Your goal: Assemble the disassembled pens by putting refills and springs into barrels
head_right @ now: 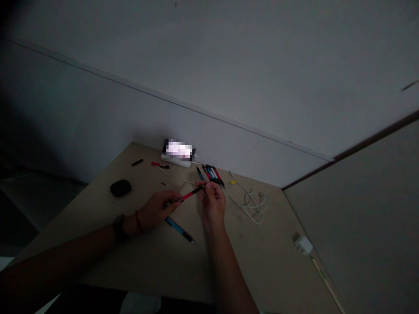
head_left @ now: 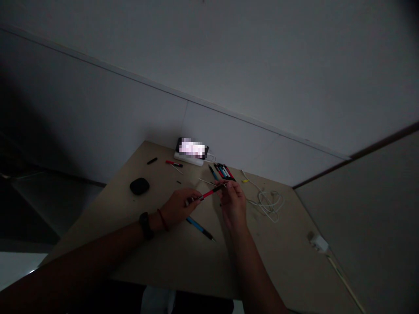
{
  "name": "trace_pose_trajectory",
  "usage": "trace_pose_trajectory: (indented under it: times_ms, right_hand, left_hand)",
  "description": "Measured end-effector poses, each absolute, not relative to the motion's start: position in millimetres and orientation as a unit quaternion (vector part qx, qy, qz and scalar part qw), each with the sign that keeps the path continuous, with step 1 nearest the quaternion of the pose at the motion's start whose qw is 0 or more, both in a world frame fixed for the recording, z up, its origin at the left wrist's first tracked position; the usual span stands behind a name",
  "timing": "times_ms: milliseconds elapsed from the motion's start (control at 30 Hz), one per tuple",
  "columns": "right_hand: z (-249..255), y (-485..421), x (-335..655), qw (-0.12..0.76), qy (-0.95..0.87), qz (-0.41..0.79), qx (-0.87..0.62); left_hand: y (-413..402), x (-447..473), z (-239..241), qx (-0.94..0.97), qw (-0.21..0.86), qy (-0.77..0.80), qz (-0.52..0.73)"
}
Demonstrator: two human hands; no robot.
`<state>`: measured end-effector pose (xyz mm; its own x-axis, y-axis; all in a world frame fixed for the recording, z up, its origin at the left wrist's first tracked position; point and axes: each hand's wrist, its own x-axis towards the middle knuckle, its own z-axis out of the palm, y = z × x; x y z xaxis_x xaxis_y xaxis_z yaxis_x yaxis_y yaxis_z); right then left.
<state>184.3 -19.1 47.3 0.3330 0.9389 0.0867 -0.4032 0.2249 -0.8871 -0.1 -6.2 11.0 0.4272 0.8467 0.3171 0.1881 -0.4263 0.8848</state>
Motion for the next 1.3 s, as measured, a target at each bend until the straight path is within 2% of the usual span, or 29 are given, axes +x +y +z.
trace_pose_trajectory:
  times_ms: [700,867,1300]
  right_hand:
    - [39.4,-16.8,183.9,0.681,-0.35,0.465,-0.445]
    - [43.6,-19.2,183.2,0.677,-0.351,0.504,-0.405]
    - [47.7,-23.0,183.5,0.667,-0.376,0.519,-0.38]
  left_hand:
    - [-3.0,-0.2,11.5,0.716,0.378,0.391,0.437]
    - [-3.9,-1.0,11.4,0.715,0.396,0.383,0.431]
    - [-5.6,-3.1,15.5,0.746,0.454,0.306,0.379]
